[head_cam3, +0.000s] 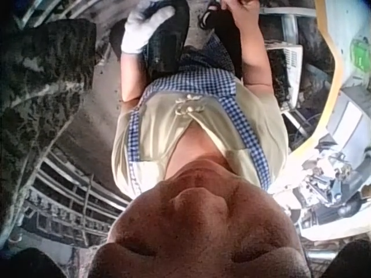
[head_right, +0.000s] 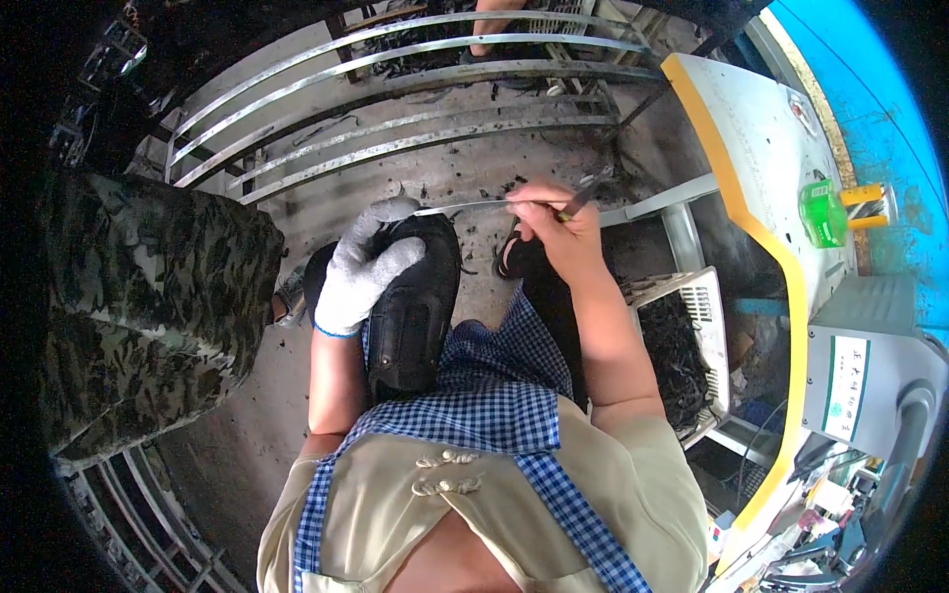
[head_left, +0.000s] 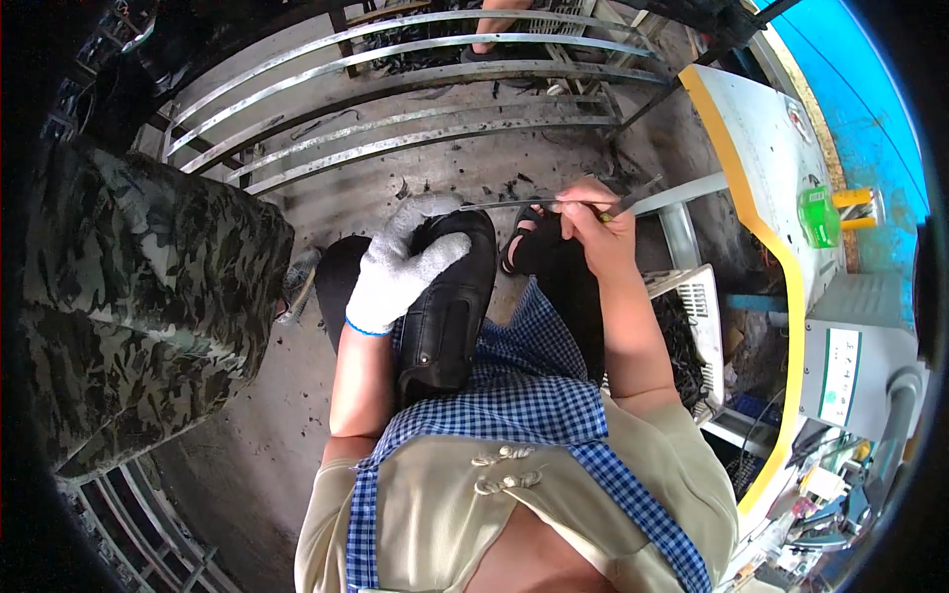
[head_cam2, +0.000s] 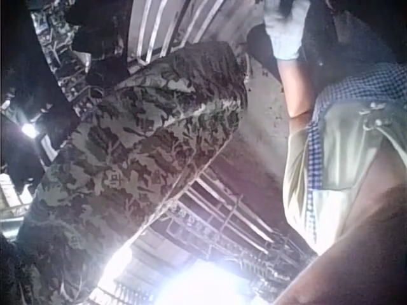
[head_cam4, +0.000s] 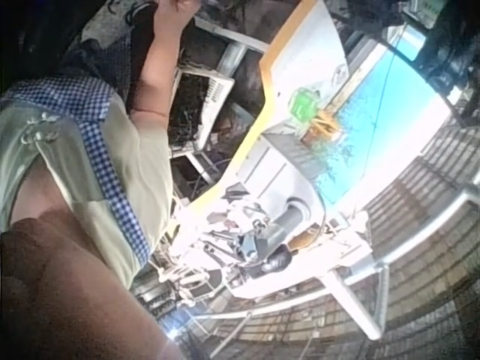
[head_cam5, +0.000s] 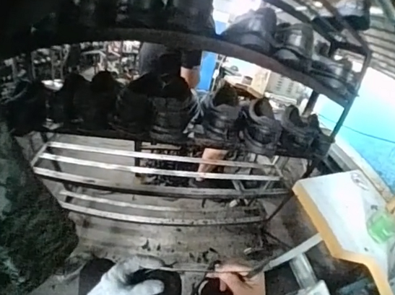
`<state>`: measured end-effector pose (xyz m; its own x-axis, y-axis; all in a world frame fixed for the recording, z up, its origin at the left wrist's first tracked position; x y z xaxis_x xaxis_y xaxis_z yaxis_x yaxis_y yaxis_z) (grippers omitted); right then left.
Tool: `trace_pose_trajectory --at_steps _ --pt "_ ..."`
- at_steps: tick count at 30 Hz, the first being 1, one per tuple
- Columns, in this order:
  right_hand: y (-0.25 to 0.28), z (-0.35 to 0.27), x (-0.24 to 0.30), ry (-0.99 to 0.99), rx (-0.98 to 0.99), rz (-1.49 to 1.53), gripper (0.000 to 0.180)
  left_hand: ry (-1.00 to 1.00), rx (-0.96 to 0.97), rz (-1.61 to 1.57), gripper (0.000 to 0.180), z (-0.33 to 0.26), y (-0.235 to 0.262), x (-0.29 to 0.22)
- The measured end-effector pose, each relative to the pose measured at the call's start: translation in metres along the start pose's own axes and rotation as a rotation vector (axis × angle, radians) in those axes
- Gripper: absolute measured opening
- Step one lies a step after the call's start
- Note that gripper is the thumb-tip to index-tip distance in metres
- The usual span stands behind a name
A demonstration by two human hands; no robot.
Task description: Trim excess material from the edges of shoes using a small knife.
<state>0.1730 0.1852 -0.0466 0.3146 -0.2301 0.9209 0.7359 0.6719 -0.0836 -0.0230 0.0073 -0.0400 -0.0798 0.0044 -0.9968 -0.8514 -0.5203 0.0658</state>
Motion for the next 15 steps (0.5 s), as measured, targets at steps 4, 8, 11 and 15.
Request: trace_pose_trajectory --at_steps 4,8,11,15 --pt "0.000 -0.004 0.014 0.017 0.008 -0.019 0.010 -0.019 0.006 -0.048 0.039 0.001 -0.003 -0.001" --pt "0.040 -0.015 0.060 -0.016 -0.340 -0.085 0.011 0.012 0.039 -0.132 0.039 0.001 -0.006 0.002" --pt "0.088 -0.023 0.121 0.239 -0.981 -0.236 0.014 -0.033 0.029 -0.087 0.037 0.003 -0.005 0.003" --pt "0.177 -0.034 0.188 0.608 -1.310 -0.862 0.020 0.031 0.025 -0.114 0.034 0.005 -0.004 0.006"
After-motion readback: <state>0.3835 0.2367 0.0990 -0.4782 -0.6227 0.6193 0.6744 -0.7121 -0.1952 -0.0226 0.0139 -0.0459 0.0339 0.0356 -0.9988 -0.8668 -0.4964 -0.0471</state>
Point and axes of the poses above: each hand's wrist, its own z-axis towards the middle knuckle, its own y-axis out of the back of the hand, x = y × z, the point moved 1 cm from there along z, towards the middle knuckle, and after that the axes turned 5 degrees about -x, right-handed, at the moved point
